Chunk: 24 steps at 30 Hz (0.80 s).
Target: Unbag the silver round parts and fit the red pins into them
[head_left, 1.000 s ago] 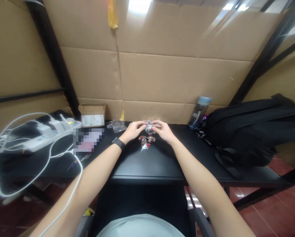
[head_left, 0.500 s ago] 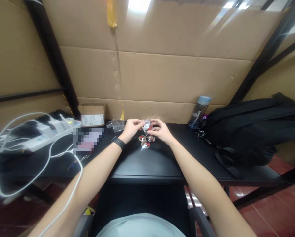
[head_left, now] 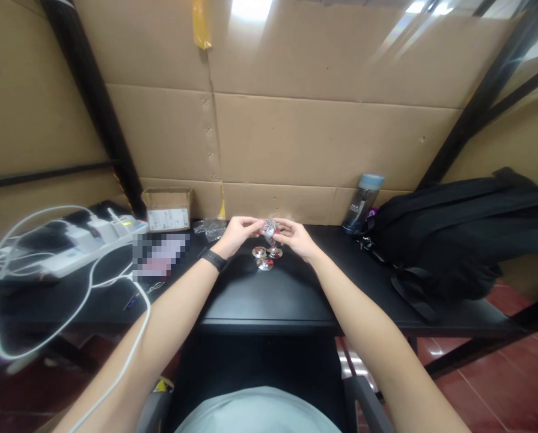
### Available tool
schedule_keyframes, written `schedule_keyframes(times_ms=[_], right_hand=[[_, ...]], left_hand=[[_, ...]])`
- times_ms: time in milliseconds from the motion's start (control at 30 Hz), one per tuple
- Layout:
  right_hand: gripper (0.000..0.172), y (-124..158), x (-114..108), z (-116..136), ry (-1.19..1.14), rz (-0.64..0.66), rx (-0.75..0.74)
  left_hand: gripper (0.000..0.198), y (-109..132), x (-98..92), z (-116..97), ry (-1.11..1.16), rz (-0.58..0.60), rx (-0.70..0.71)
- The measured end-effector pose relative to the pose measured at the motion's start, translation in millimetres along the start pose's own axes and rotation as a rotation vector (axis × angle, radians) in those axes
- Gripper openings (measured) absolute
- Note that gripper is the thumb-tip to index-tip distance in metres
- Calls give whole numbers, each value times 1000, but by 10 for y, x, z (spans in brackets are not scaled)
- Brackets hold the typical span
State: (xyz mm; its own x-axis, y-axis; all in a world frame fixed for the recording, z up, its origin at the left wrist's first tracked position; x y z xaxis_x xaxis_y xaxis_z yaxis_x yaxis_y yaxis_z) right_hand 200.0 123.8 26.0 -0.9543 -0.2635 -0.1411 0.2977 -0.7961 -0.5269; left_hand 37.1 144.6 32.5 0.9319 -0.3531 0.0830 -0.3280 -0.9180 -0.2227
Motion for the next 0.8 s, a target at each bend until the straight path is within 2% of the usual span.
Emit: schedule_keyframes(times_ms=[200,533,800], right_hand=[[59,-8,-31,56,9,42,-16],[57,17,-61,55,-77,60,29],[58,36,-63,95,-126,47,67]], left_hand=[[39,2,-28,-46,-69,28,-1],[45,2,5,-5,-24,85,-48],[53,55,102,-55,-67,164,-38]])
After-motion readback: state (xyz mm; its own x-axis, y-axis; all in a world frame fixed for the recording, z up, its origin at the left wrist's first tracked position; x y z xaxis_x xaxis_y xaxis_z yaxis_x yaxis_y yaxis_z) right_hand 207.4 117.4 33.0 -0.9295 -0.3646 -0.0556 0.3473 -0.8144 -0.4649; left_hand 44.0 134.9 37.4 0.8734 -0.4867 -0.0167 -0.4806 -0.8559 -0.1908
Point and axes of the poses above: each hand's wrist, its own y-axis away from the middle knuckle, its own x-axis out of the palm, z = x × y, the point moved 10 cm from there along -y, towards the middle knuckle, and after that the axes turned 9 degrees about -x, right-handed, at the moved point
